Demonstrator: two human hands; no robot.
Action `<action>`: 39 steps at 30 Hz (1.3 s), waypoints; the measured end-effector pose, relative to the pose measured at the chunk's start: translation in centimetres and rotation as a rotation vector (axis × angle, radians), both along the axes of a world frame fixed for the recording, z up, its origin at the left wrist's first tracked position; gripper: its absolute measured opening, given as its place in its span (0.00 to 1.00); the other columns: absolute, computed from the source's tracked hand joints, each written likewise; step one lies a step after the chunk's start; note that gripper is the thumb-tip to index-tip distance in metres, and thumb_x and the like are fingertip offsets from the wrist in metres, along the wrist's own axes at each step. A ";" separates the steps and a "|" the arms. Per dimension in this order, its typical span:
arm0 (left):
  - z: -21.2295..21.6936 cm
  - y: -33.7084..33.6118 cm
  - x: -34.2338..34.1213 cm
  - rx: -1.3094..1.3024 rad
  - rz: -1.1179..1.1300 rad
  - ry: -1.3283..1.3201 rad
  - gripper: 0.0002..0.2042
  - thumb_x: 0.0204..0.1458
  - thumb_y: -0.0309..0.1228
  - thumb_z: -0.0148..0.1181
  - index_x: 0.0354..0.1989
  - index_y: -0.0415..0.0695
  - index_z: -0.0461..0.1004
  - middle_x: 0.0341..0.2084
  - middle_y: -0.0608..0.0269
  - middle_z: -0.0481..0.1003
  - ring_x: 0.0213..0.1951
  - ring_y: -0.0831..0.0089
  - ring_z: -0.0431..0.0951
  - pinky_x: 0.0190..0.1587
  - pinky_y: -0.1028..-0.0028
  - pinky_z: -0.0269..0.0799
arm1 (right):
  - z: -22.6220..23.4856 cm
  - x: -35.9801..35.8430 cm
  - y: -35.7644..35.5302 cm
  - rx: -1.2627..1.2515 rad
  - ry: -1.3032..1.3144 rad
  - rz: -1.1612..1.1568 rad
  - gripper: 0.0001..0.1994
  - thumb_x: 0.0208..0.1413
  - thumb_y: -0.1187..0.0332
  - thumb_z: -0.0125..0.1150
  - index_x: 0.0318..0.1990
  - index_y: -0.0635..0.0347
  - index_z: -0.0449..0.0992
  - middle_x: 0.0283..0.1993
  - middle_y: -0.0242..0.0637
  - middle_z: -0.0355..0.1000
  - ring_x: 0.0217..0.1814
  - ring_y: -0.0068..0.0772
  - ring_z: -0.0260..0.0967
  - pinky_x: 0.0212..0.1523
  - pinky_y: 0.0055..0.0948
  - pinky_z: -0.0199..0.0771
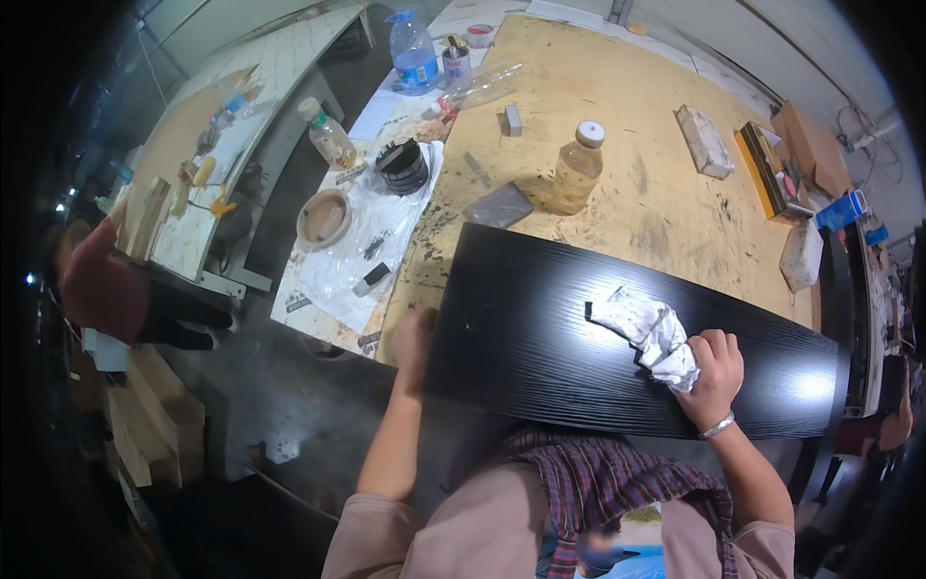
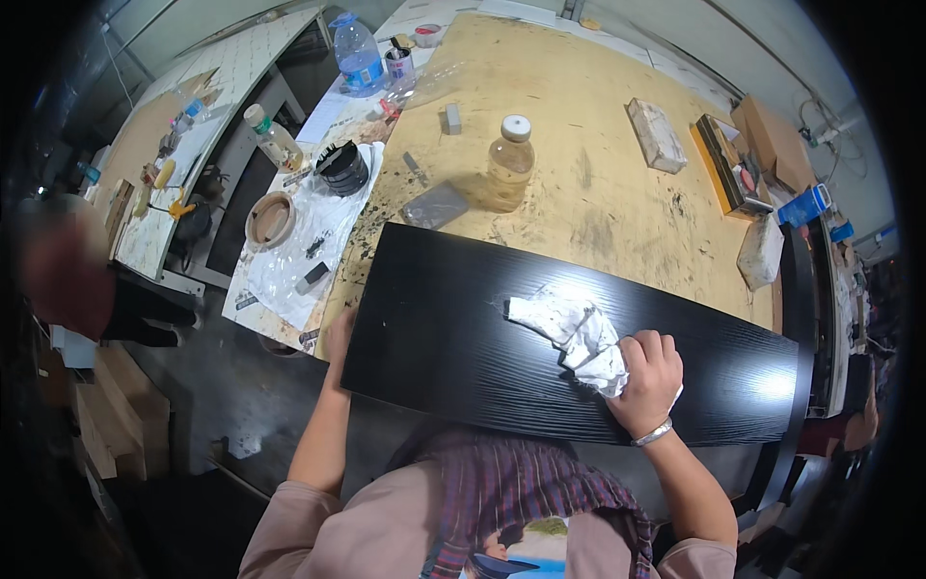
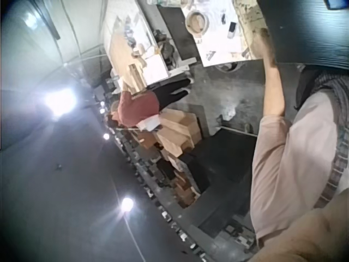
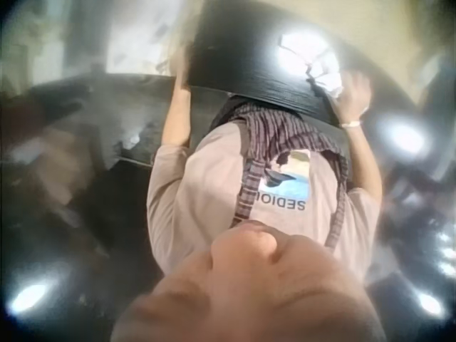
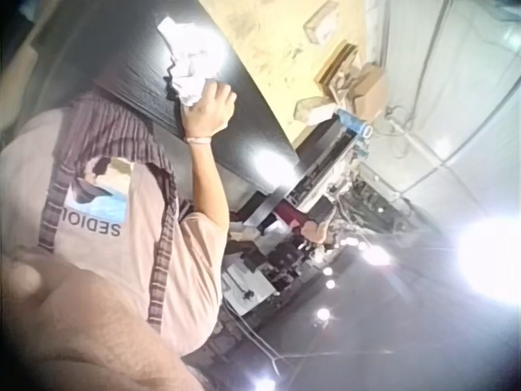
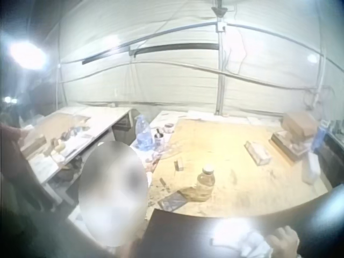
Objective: The person wipes a long black wooden board with a white cloth, then uses a small sanding block to smooth the surface. The person repeats wiping and sanding across the board's length, occasionally flipping the board to work on different areas.
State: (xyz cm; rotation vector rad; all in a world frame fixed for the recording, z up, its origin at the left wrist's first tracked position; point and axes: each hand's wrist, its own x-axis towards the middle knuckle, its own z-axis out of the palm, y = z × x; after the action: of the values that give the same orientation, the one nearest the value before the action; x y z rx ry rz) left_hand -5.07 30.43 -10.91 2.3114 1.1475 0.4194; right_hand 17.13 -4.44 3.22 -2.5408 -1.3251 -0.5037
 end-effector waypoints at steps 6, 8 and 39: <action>9.2 0.9 -3.0 0.150 0.198 -0.375 0.04 0.52 0.22 0.64 0.35 0.40 0.81 0.27 0.55 0.76 0.26 0.58 0.76 0.32 0.65 0.72 | 0.1 0.2 -0.5 0.015 0.023 0.003 0.16 0.40 0.60 0.71 0.36 0.58 0.76 0.37 0.36 0.69 0.39 0.43 0.65 0.36 0.39 0.62; 14.4 -2.5 -1.3 0.259 0.029 -0.317 0.04 0.51 0.20 0.65 0.35 0.38 0.81 0.25 0.56 0.74 0.26 0.59 0.76 0.31 0.67 0.72 | -0.2 0.4 -0.9 0.012 0.027 -0.006 0.17 0.40 0.60 0.72 0.36 0.58 0.77 0.37 0.36 0.69 0.38 0.43 0.66 0.36 0.40 0.62; 13.9 -10.2 3.5 0.503 -0.480 -0.093 0.04 0.50 0.21 0.62 0.33 0.38 0.80 0.24 0.55 0.71 0.28 0.55 0.74 0.30 0.60 0.69 | 0.3 0.8 -1.3 0.120 0.164 0.026 0.15 0.40 0.63 0.71 0.37 0.57 0.79 0.38 0.36 0.69 0.39 0.42 0.66 0.36 0.39 0.61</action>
State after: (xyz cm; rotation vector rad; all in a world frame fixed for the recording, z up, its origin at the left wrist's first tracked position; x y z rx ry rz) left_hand -1.59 20.22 2.99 2.8493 0.4374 0.6769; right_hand 17.91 -5.72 3.49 -2.4076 -1.2304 -0.3500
